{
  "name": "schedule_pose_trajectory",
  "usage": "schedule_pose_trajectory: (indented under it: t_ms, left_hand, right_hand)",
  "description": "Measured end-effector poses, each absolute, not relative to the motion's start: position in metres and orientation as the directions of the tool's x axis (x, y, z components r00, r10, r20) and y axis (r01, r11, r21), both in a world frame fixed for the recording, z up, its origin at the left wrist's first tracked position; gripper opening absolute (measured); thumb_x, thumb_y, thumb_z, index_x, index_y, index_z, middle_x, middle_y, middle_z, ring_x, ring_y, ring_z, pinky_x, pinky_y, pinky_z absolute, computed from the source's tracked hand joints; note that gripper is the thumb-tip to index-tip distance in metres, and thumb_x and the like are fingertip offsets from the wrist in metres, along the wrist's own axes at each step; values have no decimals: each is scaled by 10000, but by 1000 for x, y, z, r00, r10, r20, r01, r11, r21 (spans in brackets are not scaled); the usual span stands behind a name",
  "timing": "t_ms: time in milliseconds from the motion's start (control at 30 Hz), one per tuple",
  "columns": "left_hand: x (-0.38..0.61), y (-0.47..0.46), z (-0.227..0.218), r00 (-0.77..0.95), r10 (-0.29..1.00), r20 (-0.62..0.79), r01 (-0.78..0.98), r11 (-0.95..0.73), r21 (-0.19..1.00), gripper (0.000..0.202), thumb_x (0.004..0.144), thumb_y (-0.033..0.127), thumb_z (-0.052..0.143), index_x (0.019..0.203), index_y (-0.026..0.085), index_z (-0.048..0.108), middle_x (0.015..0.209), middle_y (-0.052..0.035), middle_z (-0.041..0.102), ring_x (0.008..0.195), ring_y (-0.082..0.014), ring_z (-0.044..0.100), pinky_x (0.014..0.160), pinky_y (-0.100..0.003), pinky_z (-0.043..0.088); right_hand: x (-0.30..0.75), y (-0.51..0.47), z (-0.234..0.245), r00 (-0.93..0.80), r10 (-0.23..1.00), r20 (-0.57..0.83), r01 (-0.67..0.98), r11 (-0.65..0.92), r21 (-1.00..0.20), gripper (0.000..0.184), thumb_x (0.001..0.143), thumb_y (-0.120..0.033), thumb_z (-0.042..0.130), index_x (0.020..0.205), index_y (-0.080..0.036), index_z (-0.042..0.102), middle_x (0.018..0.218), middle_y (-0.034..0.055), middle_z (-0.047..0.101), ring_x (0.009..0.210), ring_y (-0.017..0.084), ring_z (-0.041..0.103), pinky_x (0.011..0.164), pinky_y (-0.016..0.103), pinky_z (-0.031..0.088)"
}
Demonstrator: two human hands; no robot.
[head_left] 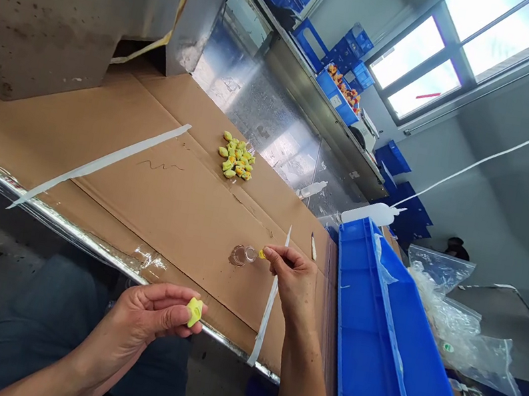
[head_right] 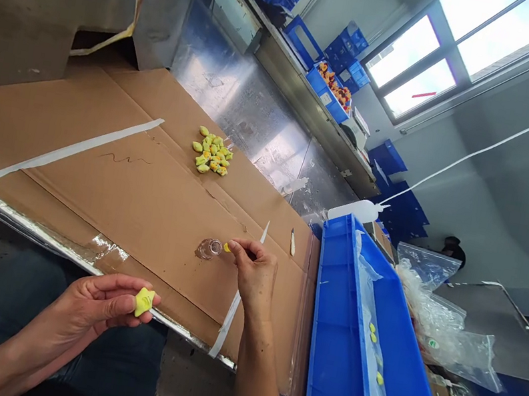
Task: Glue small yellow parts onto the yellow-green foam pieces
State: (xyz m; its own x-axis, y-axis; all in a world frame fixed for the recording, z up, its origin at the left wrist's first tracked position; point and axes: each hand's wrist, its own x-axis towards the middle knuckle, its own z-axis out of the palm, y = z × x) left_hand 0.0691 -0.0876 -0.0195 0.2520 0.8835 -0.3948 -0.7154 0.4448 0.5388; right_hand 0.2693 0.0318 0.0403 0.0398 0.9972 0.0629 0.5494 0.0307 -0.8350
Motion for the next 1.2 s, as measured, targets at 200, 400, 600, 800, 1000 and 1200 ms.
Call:
schedule_pose_trajectory:
  t_ms: [200,400,600,800,1000,1200]
  left_hand:
    - [69,-87,-19,256,882,-395,-717,447,534,180,686,240,771,850,167,752,837,-78,767,721,-182,687,678,-246,528]
    - [69,-88,-20,251,880,-404,-722,448,527,173,679,231,775,837,163,753,821,-87,769,701,-178,685,658,-243,529]
    - [69,-88,-20,245,883,-400,-725,441,529,186,672,244,782,838,166,755,818,-84,769,695,-178,687,657,-238,533]
    - [69,-88,-19,247,878,-410,-711,452,539,194,668,255,785,839,169,758,815,-80,770,707,-183,688,672,-239,533]
    - [70,-89,-19,239,876,-420,-715,451,535,188,673,255,781,835,163,758,817,-86,770,703,-183,686,671,-244,531]
    - [70,-88,-21,245,878,-412,-719,449,530,178,668,239,784,827,165,758,817,-86,769,698,-184,686,661,-245,531]
  right_hand:
    - [268,35,40,13,997,72,545,53,-836,205,704,-360,711,712,-155,724,582,5,587,519,132,454,500,254,349]
    - [267,38,38,-20,997,75,557,73,-827,202,711,-362,695,701,-162,722,553,1,563,520,139,445,500,262,338]
    - [267,39,37,-23,997,73,566,73,-821,204,707,-363,689,698,-162,719,565,8,578,518,142,449,497,263,342]
    - [271,38,42,9,995,95,588,71,-806,216,719,-374,688,705,-161,718,587,9,587,526,139,458,503,259,351]
    - [270,34,51,14,993,114,631,80,-772,201,708,-365,688,691,-168,724,547,1,572,508,144,462,484,260,336]
    - [265,33,50,-49,991,121,678,122,-725,178,706,-356,670,685,-188,726,609,20,603,562,166,492,505,271,351]
